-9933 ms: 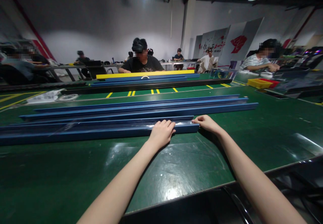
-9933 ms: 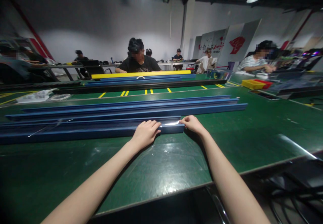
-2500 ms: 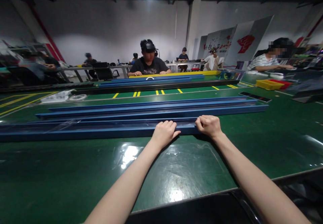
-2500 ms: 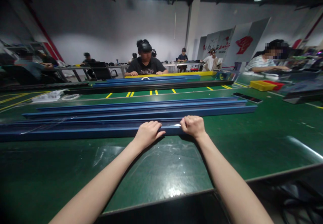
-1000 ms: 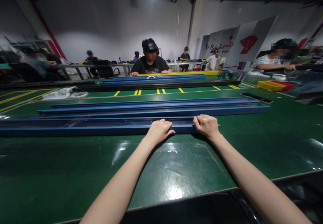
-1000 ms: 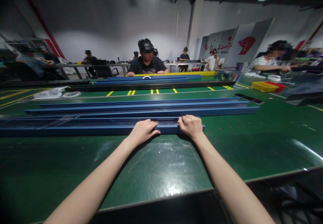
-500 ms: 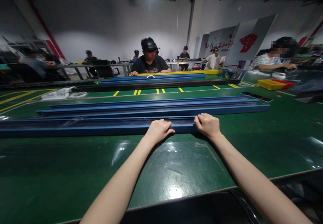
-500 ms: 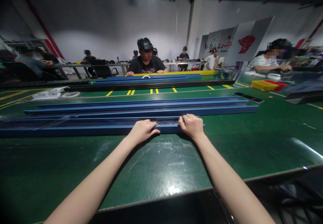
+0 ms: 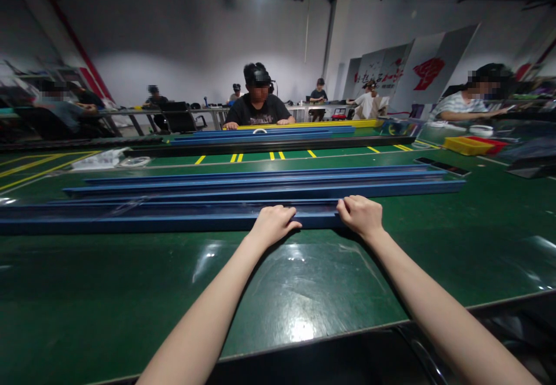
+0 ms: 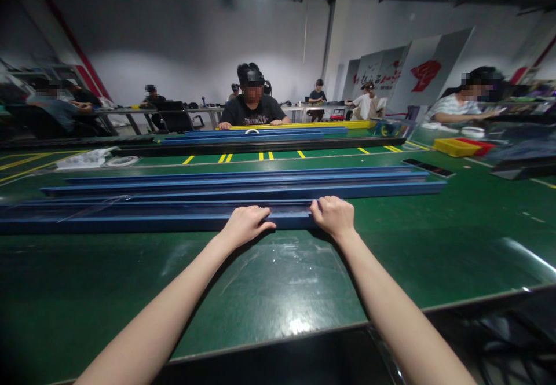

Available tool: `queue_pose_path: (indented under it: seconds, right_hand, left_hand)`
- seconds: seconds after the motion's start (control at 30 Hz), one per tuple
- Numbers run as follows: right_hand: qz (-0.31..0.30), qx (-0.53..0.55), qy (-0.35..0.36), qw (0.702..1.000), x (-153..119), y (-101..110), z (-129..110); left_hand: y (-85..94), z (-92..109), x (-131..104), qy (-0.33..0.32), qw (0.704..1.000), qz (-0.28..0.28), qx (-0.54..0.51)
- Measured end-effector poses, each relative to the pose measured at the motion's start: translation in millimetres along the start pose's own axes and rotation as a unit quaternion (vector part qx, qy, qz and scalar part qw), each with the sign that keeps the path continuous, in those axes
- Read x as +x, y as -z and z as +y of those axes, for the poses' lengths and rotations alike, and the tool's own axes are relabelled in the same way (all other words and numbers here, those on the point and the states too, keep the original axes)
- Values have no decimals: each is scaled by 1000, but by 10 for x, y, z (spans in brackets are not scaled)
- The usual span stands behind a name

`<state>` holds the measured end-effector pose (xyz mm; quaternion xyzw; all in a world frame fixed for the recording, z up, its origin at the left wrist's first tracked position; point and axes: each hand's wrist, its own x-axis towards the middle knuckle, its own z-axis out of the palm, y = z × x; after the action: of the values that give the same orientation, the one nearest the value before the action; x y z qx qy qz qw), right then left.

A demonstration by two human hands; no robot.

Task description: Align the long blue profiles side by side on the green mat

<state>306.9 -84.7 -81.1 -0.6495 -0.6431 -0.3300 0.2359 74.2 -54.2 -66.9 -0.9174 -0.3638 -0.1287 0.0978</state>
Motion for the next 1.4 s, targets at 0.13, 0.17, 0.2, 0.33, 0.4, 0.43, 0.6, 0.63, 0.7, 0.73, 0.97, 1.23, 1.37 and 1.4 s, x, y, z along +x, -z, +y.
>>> queue_pose_path:
  seconds: [0.13,0.17,0.2,0.33,0.4,0.43,0.6,0.63,0.7,0.73,0.97,1.23,1.37,1.4]
  right_hand:
    - [-20,-7,-25,999,20,-20,-10]
    - [-18,-8,-27,999,23,-25,-9]
    - [-13,-9,-27,1000,26,-30,-6]
    - [20,2,4,1000,21,-48,19]
    - [34,5,23,999,14,-59,31]
    - [39,4,28,999,11,-64,34]
    - [48,-1,29,998,8,-89,32]
    - [48,1,27,998,8,-93,31]
    - [46,5,20,999,8,-99,29]
    - [45,8,15,999,8,-101,29]
    - [44,19,8,999,3,-99,35]
    - [71,15,22,997,7,-96,38]
    - [79,15,39,996,7,-96,49]
    - [81,16,44,996,7,-95,51]
  left_hand:
    - [3,14,-5,24,1000,2,-7]
    - [3,15,-5,28,1000,1,-11]
    - [3,15,-5,31,999,1,-16]
    - [8,16,-6,41,999,-2,-30]
    - [14,20,-7,44,999,-2,-28]
    - [18,23,-8,45,999,-2,-25]
    - [25,29,-9,47,999,5,-22]
    - [24,28,-8,47,998,8,-27]
    - [23,28,-6,48,998,15,-41]
    - [24,30,-5,50,997,18,-49]
    - [41,56,-2,74,994,38,-65]
    - [54,45,10,78,994,39,-59]
    - [45,26,2,70,994,49,-66]
    - [43,23,1,69,994,51,-66]
